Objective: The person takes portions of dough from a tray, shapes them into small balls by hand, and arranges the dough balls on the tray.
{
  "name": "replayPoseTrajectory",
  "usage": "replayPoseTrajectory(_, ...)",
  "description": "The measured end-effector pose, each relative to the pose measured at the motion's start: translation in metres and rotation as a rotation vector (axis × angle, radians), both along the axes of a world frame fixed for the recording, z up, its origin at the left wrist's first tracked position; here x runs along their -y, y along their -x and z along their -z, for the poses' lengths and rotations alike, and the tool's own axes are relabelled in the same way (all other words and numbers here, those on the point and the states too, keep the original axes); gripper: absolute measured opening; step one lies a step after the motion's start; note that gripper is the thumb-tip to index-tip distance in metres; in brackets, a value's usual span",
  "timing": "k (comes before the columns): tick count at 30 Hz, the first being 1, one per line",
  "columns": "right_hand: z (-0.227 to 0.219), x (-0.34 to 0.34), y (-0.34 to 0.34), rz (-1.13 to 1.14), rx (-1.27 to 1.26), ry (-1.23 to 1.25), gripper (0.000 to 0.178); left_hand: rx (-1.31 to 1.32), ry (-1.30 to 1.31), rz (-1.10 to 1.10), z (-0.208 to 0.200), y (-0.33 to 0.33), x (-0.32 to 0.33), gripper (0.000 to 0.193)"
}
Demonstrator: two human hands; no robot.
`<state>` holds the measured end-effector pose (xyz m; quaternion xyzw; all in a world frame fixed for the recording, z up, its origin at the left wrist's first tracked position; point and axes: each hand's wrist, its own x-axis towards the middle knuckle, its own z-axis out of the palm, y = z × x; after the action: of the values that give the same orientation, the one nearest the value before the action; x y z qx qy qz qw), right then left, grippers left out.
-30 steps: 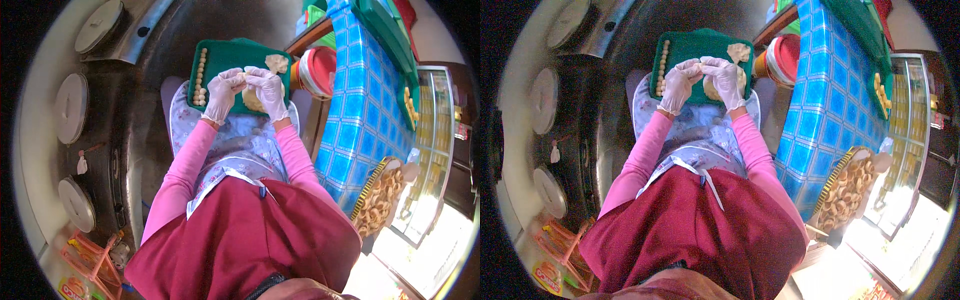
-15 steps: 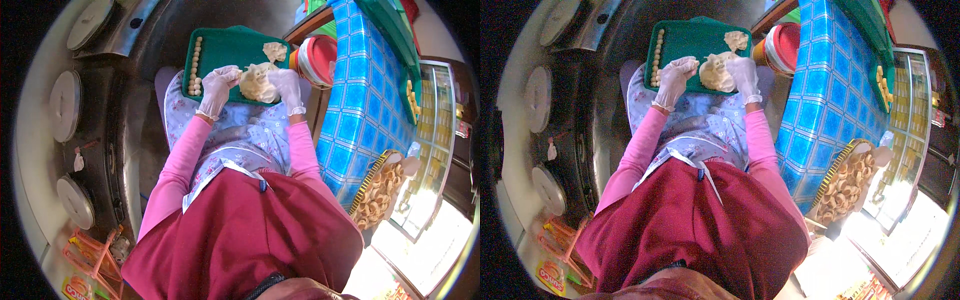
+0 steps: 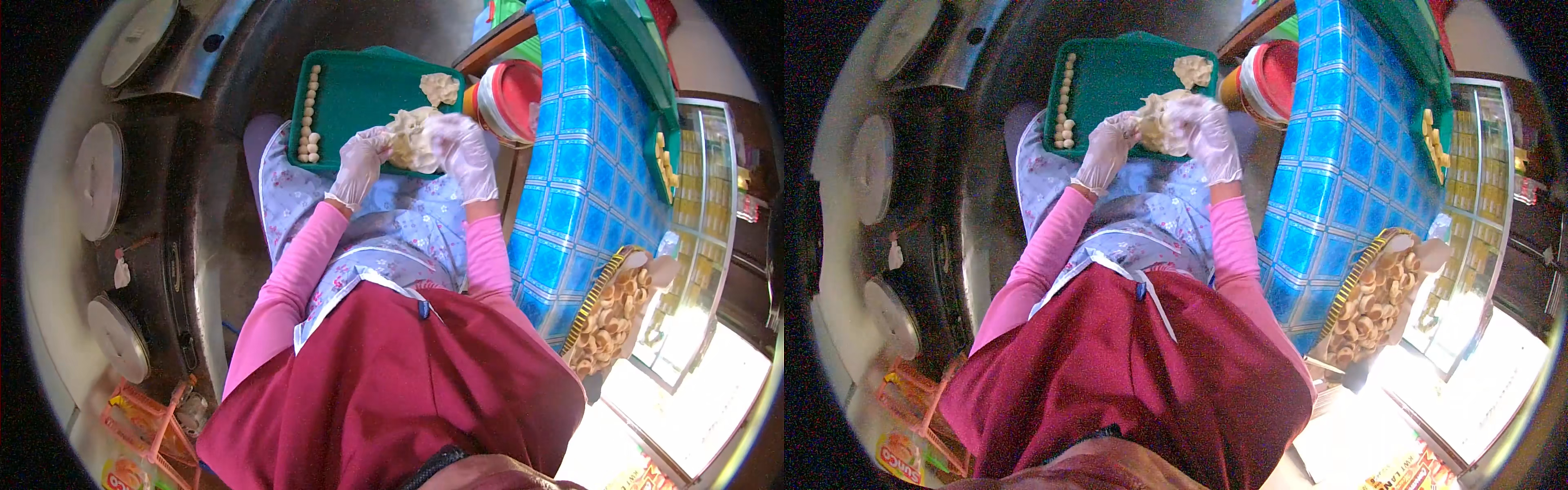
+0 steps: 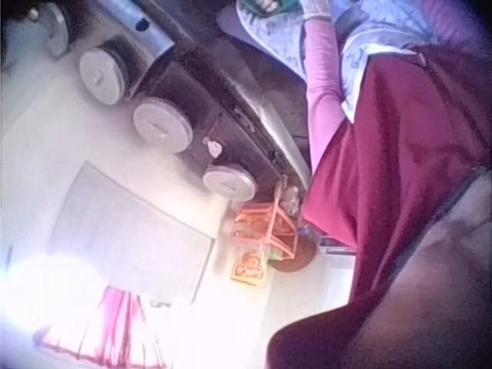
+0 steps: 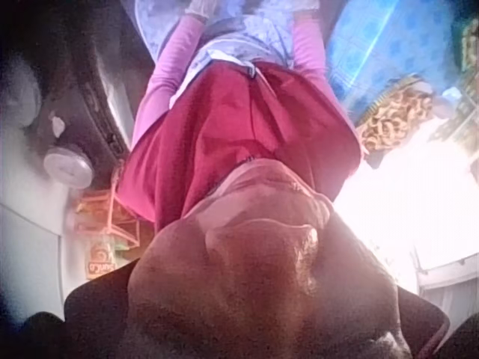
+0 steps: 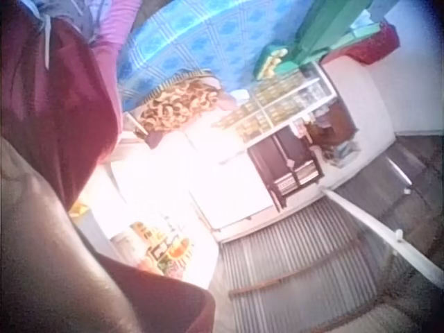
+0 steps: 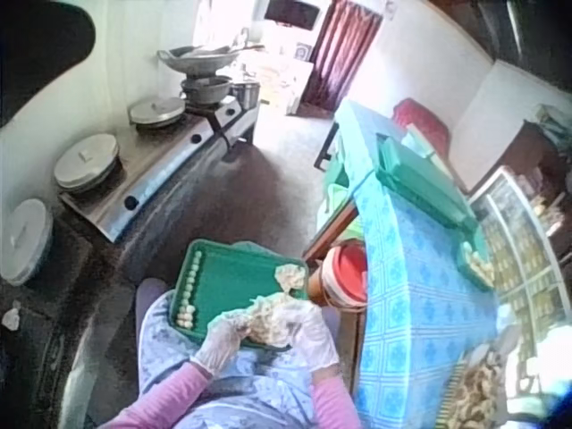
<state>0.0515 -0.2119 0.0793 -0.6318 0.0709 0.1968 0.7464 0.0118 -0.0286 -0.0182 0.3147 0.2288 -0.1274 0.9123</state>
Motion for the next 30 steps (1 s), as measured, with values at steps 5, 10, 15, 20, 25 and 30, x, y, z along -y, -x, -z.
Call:
replayPoseTrajectory(5, 0.067, 0.034, -0.060, 0.276, 0.377, 0.592, 0.017, 0.465, -0.537, 0.053, -0.012, 0.003, 0.001, 0.018)
replayPoseTrajectory(10, 0.107, 0.026, -0.087, 0.004, 0.801, 1.443, 0.014, 0.104, -0.038, -0.022, -0.019, -0.001, -0.012, 0.021)
replayPoseTrajectory(15, 0.111, 0.005, -0.087, -0.020, 0.846, 1.658, 0.010, -0.001, -0.061, -0.024, -0.030, 0.004, -0.024, 0.022)
replayPoseTrajectory(20, 0.105, 0.006, -0.091, 0.044, 0.816, 1.632, 0.010, 0.267, -0.324, -0.037, -0.016, 0.003, -0.025, 0.024)
replayPoseTrajectory(25, 0.061, 0.003, -0.061, -0.193, 1.128, 0.770, 0.013, 0.156, -0.185, -0.017, -0.013, -0.002, -0.026, 0.032)
replayPoseTrajectory(30, 0.038, -0.039, -0.003, -0.195, 0.318, 0.264, 0.012, 0.167, -0.302, 0.009, -0.017, 0.003, -0.020, 0.037)
